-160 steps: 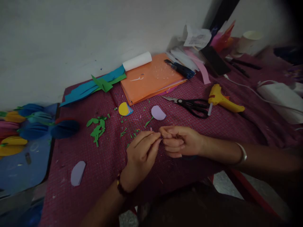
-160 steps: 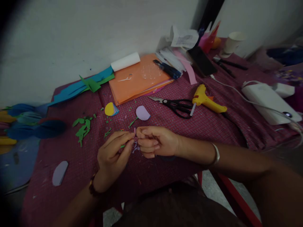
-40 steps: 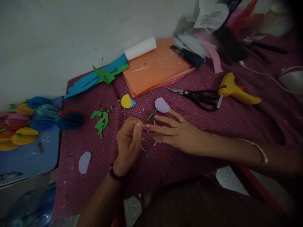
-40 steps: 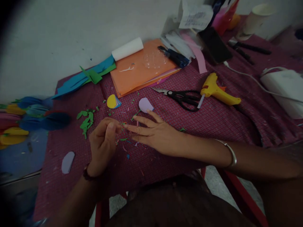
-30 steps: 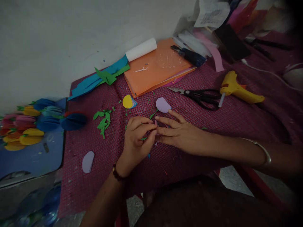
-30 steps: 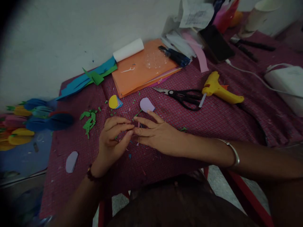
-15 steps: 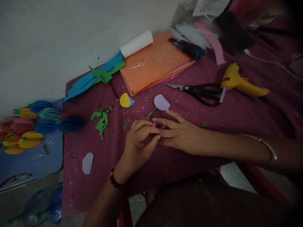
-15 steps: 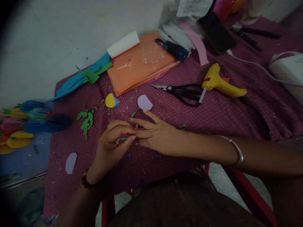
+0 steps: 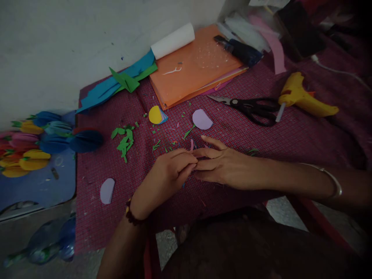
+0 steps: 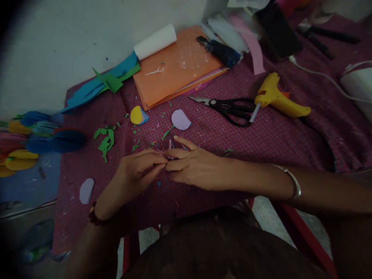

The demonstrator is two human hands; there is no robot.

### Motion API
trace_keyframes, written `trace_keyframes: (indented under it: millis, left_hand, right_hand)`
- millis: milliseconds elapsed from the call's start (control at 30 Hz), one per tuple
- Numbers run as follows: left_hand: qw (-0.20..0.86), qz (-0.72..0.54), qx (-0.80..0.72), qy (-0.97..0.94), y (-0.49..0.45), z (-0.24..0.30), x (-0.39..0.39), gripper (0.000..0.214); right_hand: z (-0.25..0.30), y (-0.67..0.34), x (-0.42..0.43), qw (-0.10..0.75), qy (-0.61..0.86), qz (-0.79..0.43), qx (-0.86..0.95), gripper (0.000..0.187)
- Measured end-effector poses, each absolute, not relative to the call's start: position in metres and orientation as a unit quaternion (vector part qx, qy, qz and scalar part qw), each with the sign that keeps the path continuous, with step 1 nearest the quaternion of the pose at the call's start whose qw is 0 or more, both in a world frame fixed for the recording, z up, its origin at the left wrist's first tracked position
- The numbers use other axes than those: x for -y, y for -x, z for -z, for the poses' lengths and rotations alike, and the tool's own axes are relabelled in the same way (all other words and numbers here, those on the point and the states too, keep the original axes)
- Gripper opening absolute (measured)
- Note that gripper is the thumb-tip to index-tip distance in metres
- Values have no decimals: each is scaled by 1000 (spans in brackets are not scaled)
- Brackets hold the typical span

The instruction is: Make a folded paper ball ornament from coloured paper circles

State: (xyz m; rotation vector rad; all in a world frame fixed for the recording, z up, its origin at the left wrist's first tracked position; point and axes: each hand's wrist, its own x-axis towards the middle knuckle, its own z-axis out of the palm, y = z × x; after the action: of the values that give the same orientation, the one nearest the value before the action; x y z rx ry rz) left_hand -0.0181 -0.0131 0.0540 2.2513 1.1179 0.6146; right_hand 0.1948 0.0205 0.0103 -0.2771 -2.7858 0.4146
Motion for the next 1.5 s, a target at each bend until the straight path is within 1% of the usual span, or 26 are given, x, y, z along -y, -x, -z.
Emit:
trace_keyframes:
  millis: [200,433,633,767,867,967,1133,1300,1500]
  left_hand:
    - [264,-233,-416,-838,19,-55,14,11]
    - [295,-214,-418,-832,17,-53,13,11]
    - [300,-198,-401,-843,18,-52,11,12]
    - [310,-206,-387,-844,19,-48,11,12]
    - [310,-234,-390,-835,16,-42,11,14]
    - [284,-283,-398,-825,12,-36,11,14]
    - [184,-359,-401,-823,5,-35,11,14]
    - [105,-384,-404,-824,3,-37,13,15]
    - [67,-407,-400,-819,3,-35,15,15]
  right_hand:
    - [-13,-194,-21,150,104,-170,968,17]
    - [-19,-195,-20,127,92,-190,969,18]
    - [-21,-195,-19,119,86,-204,968,17]
    - [-22,-195,-19,106,87,-224,965,16]
    - [-23,-195,-19,113,93,-250,957,17]
    - [-24,-195,-21,126,102,-284,945,20]
    - [-30,-193,-21,155,107,-347,919,24]
    - [-37,-192,-21,160,96,-415,890,24]
    - [-36,-195,-22,174,91,-446,873,22]
